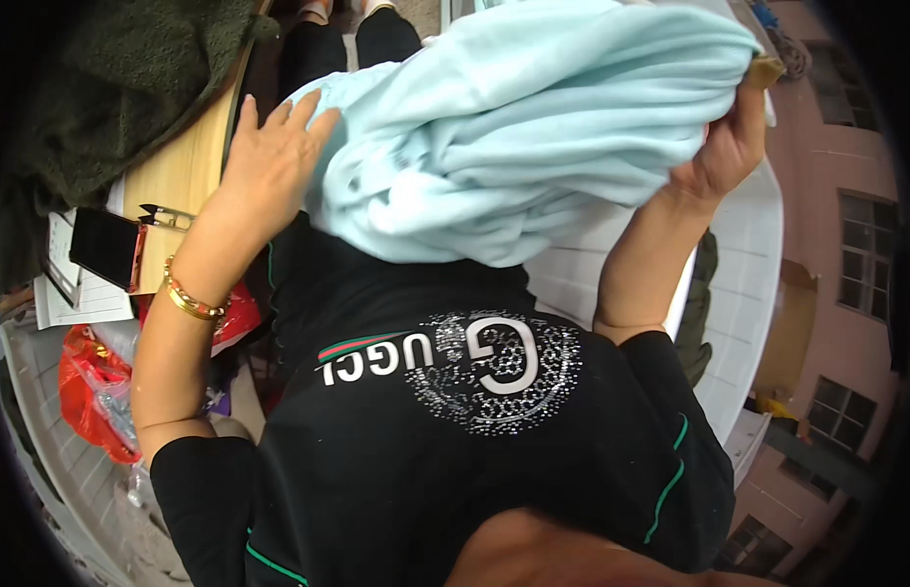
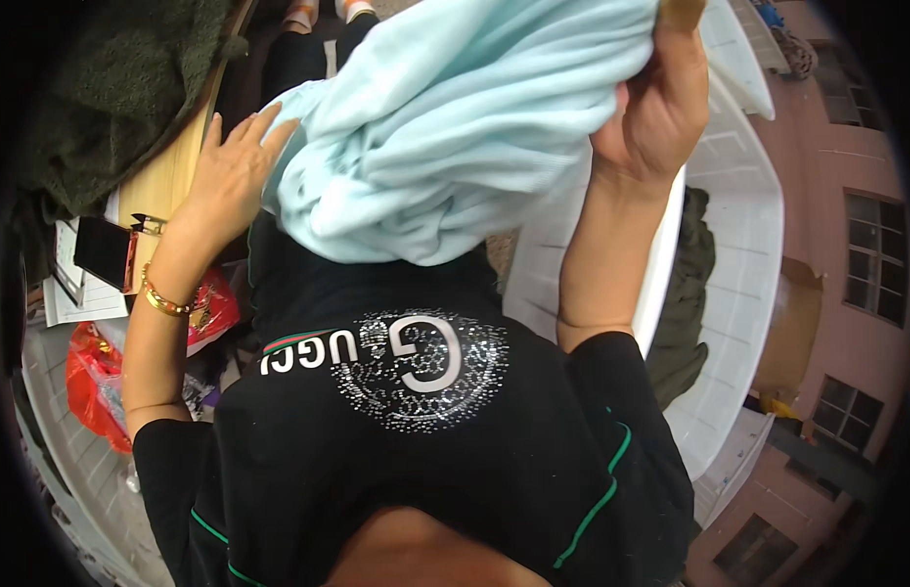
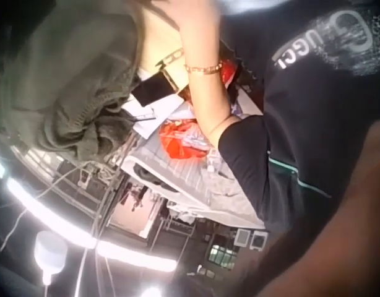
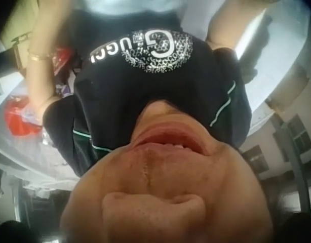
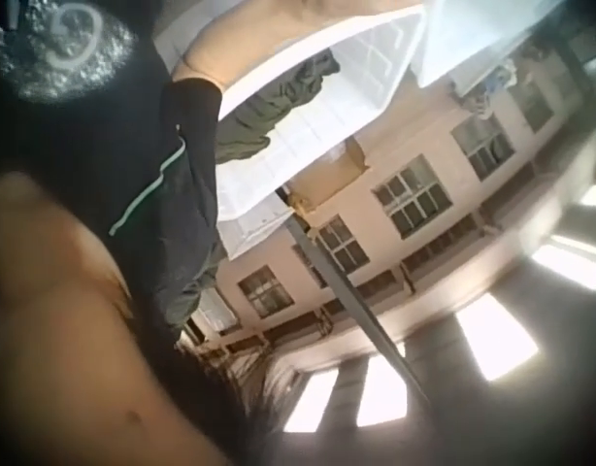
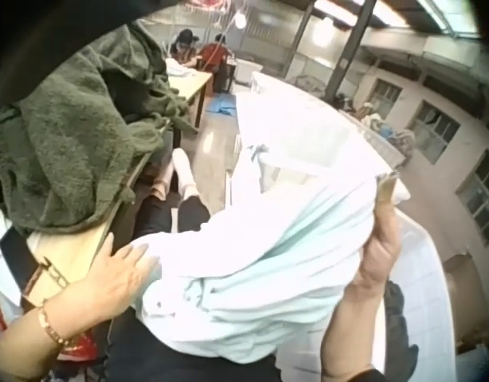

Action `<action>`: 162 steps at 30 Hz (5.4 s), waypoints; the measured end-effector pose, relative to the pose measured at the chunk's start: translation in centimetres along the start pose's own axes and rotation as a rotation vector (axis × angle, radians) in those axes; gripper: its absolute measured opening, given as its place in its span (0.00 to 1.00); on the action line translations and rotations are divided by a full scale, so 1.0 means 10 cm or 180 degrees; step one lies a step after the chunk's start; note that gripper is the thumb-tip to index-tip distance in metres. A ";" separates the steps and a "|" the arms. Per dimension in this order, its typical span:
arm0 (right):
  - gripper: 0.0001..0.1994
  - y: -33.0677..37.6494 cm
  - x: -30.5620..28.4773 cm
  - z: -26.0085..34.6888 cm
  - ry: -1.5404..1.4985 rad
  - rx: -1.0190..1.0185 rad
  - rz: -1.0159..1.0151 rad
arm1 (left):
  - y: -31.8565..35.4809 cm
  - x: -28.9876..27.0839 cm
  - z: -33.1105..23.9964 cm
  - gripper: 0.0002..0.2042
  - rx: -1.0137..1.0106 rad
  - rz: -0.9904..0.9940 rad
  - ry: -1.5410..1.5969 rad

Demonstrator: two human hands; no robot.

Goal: Trimming excess threads from a light blue garment using small clippers or scissors.

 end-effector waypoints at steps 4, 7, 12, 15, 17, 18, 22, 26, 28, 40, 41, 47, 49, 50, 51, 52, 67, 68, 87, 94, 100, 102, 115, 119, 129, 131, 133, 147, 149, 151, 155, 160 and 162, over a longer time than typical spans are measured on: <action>0.18 -0.13 0.31 -0.01 -0.0622 -0.0132 0.0848 | -0.18 -0.54 -0.02 0.19 -0.0312 -0.0845 0.1159; 0.21 -0.11 0.33 -0.10 -0.0813 0.0050 0.1453 | -0.38 -0.83 -0.25 0.10 -0.0185 -0.1650 0.3205; 0.19 0.03 0.48 -0.18 -0.1216 -0.0892 0.0604 | -0.80 -0.50 -0.85 0.21 0.0583 -0.2202 0.3476; 0.17 -0.13 0.25 -0.01 -0.0591 -0.0892 0.0281 | -0.75 -0.25 -0.96 0.23 0.0548 -0.1239 0.2941; 0.15 -0.28 -0.22 0.15 0.1309 -0.1262 0.0380 | -0.78 -0.06 -0.99 0.17 0.0591 0.0045 0.2795; 0.16 -0.24 -0.31 0.15 0.0851 -0.0710 0.0222 | -0.76 -0.04 -0.91 0.14 0.0524 -0.0027 0.3025; 0.20 -0.42 -1.20 0.11 0.0553 0.0368 0.0449 | -0.48 -0.44 -0.23 0.11 -0.0145 -0.0430 0.4503; 0.16 -0.18 -1.31 -0.02 0.4925 0.0621 0.0720 | 0.10 -1.23 0.64 0.22 0.0877 -0.1677 0.8055; 0.18 -0.03 -0.93 -0.14 0.4144 0.0408 0.0806 | 0.08 -1.15 0.86 0.21 0.1011 -0.1859 0.8259; 0.17 0.19 1.32 0.16 0.0835 0.0689 0.3135 | -0.57 -1.73 0.29 0.33 0.1365 -0.2902 0.6746; 0.18 0.17 1.39 0.34 0.0900 0.0772 0.2739 | -0.59 -1.72 0.07 0.32 0.1990 -0.2344 0.6865; 0.20 -0.75 1.08 0.92 0.1254 -0.0704 0.2046 | -0.99 -0.68 -0.93 0.24 0.0081 0.0114 0.3921; 0.23 -0.90 0.75 0.74 0.1154 -0.0852 0.1636 | -1.05 -0.73 -1.00 0.26 0.0441 -0.0696 0.3827; 0.25 -0.90 0.58 0.60 0.1114 -0.0890 0.1435 | -1.11 -0.71 -0.96 0.25 0.0516 -0.1060 0.3660; 0.27 -0.85 0.41 0.45 0.1083 -0.0891 0.1250 | -1.13 -0.63 -0.85 0.24 0.0247 -0.1048 0.3141; 0.29 -0.73 0.30 0.23 0.1024 -0.0831 0.1109 | -1.15 -0.58 -0.69 0.21 0.0299 -0.1390 0.3094; 0.31 -0.27 -6.29 2.38 0.1007 -0.0443 -0.3427 | -0.56 0.23 0.24 0.17 -0.1532 -0.0490 0.1754; 0.31 -0.18 -6.40 2.50 0.0872 -0.0222 -0.3613 | -0.66 0.32 0.19 0.17 -0.1461 -0.0396 0.1780; 0.19 -0.96 -1.31 -1.24 0.3023 0.1449 0.2944 | -0.52 0.56 -0.52 0.20 -0.1014 0.0320 0.1622; 0.29 0.46 -0.40 -1.84 0.2723 0.1889 0.3986 | 0.24 0.08 -0.52 0.11 -0.1130 -0.0437 0.2935; 0.13 0.15 -0.78 -1.75 0.1731 0.2354 0.2448 | 0.46 0.10 -0.20 0.08 -0.1784 -0.1622 0.3966; 0.16 -0.25 -1.44 -1.95 0.0660 0.2381 0.1577 | 0.43 0.25 -0.15 0.11 -0.2016 -0.1589 0.4200; 0.20 0.45 -1.19 -1.91 0.2232 0.2235 0.1475 | 0.18 0.66 -0.56 0.16 -0.1140 -0.0623 0.2409; 0.20 0.57 -1.14 -1.79 0.2711 0.1898 0.2055 | 0.16 0.37 -0.59 0.10 -0.0913 -0.0874 0.2333; 0.15 0.75 -1.42 -1.62 0.2681 0.2044 0.1503 | 0.32 -0.06 -0.60 0.06 -0.0799 -0.1231 0.2383; 0.15 0.74 -1.34 -1.59 0.2780 0.1901 0.1572 | 0.37 -0.06 -0.59 0.06 -0.0774 -0.1142 0.2253; 0.15 0.74 -1.24 -1.61 0.2651 0.1898 0.1748 | 0.42 -0.06 -0.59 0.05 -0.0819 -0.1018 0.2140; 0.05 0.71 -0.44 -1.05 0.1971 0.0930 0.3239 | 0.72 -1.01 -0.43 0.07 0.0039 -0.0801 0.3973; 0.06 0.58 -0.61 -0.68 0.0893 0.0892 0.3103 | 0.68 -0.83 -0.40 0.08 0.0083 -0.0446 0.3546; 0.05 0.55 -0.86 -0.45 -0.0731 0.1317 0.3362 | 0.62 -0.67 -0.46 0.10 0.0219 -0.0206 0.3387; 0.10 0.55 -0.76 -0.31 -0.0816 0.1450 0.4300 | 0.59 -0.46 -0.50 0.10 0.0209 -0.0320 0.2279; 0.07 0.62 -0.72 -0.29 -0.0193 0.1605 0.4481 | 0.57 -0.35 -0.41 0.11 -0.0234 -0.0371 0.2042; 0.07 0.65 -0.76 -0.29 0.1160 0.1512 0.3604 | 0.57 -0.37 -0.35 0.11 -0.0414 -0.0814 0.1874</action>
Point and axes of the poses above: each hand's wrist, its own y-axis away from the middle knuckle, its own x-axis out of the palm, z = x × y, the point moved 4 cm from there along -y, towards the middle knuckle, and after that the axes turned 6 degrees about -y, right-handed, at the moved point
